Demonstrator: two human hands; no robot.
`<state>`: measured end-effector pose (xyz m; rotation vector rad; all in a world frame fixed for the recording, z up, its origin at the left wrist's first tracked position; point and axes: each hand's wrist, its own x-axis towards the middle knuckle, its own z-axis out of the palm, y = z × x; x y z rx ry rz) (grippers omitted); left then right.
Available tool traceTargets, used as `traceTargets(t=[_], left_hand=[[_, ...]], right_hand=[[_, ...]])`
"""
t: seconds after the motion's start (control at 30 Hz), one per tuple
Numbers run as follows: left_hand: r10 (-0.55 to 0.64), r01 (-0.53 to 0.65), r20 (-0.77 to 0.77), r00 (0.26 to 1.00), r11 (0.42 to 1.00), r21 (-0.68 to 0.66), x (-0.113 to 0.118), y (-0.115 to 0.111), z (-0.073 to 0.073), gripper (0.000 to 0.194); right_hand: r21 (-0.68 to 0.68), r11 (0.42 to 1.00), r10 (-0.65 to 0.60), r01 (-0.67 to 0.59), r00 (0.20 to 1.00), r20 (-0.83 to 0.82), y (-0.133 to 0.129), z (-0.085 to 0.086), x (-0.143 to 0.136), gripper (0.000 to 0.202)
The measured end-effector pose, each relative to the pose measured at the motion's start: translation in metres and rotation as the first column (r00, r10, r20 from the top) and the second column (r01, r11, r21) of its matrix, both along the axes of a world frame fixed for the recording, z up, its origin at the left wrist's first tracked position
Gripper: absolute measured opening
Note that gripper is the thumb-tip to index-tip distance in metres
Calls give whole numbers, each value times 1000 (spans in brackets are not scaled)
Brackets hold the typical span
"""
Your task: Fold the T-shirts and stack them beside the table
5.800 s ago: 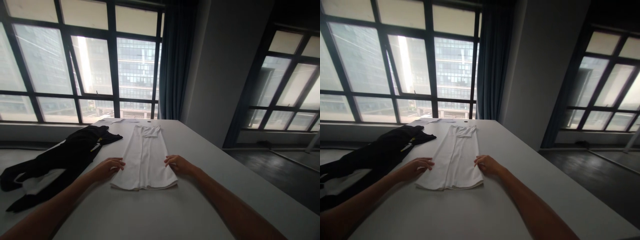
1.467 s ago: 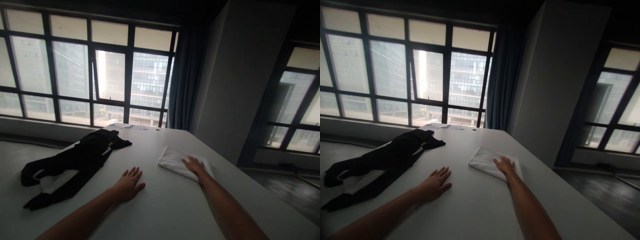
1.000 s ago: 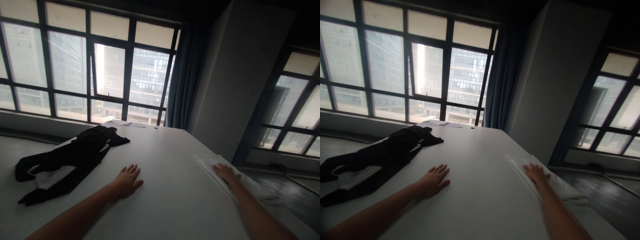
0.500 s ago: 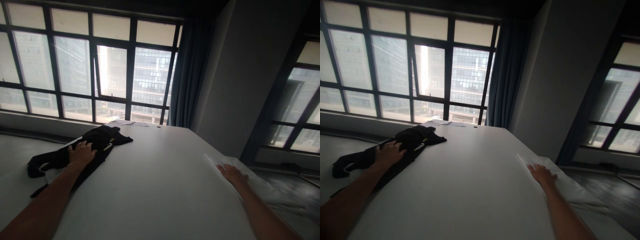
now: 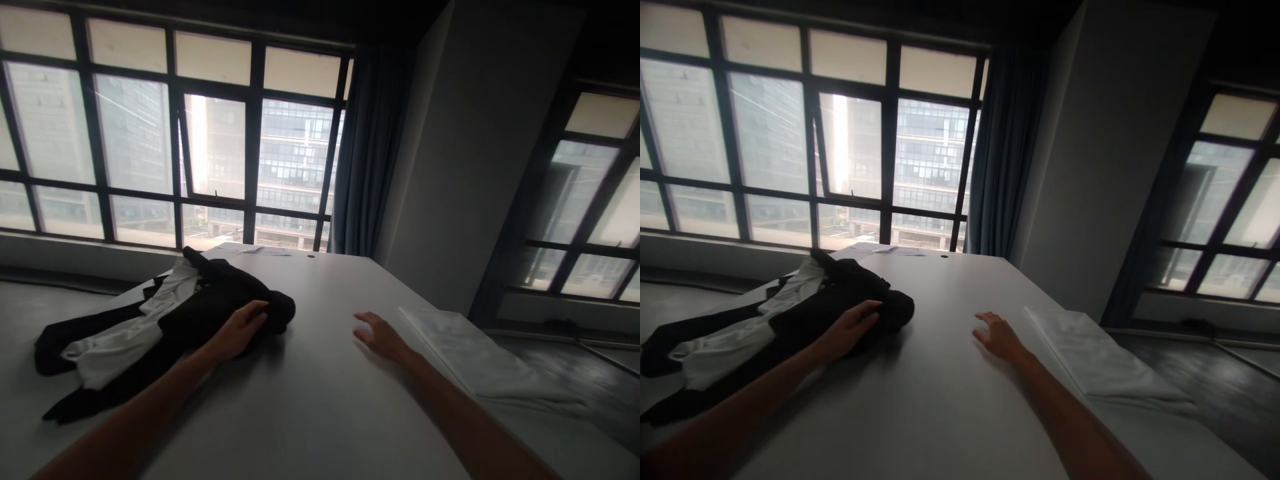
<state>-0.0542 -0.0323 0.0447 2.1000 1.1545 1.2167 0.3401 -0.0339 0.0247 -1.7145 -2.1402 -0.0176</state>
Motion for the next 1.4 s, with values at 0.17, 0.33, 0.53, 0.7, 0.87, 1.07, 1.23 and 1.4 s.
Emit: traceTargets(t=[0.17,0.33,0.53,0.7,0.87,1.07,1.23,1.4], left_hand=[[-267,261,-493,828,962,-84,-10,-12,-3,78],[22,-91,-698,715,994,-61,-52,3,6,54],[-244,206,-197,950,960,-191,-2,-18,4,36],[-455,403,-128,881,864,-302,3,-24,0,84],[-389,279,-552,738,920,-275,-22,-15,-5,88],[-148,190,-654,742,982,-6,1,-16,-8,21],[-65,33,-379,923,995,-92,23,-16,-13,19],[-289,311,115,950,897,-315,50,-43,-7,30]], right_hand=[[-86,970,215,-227,968,-129,-20,-10,-56,70],[-74,951,287,-299,948,-140,-29,-9,-75,56],[92,903,431,-421,886,-173,-32,-15,-88,77],[209,910,412,-358,838,-358,-18,-9,-74,22],[303,953,158,20,819,-551,8,16,-20,21],[-35,998,-60,51,942,-330,3,21,29,42],[-283,851,344,-442,877,-336,-34,51,4,86],[-208,806,534,-555,832,-153,-67,56,-76,102]])
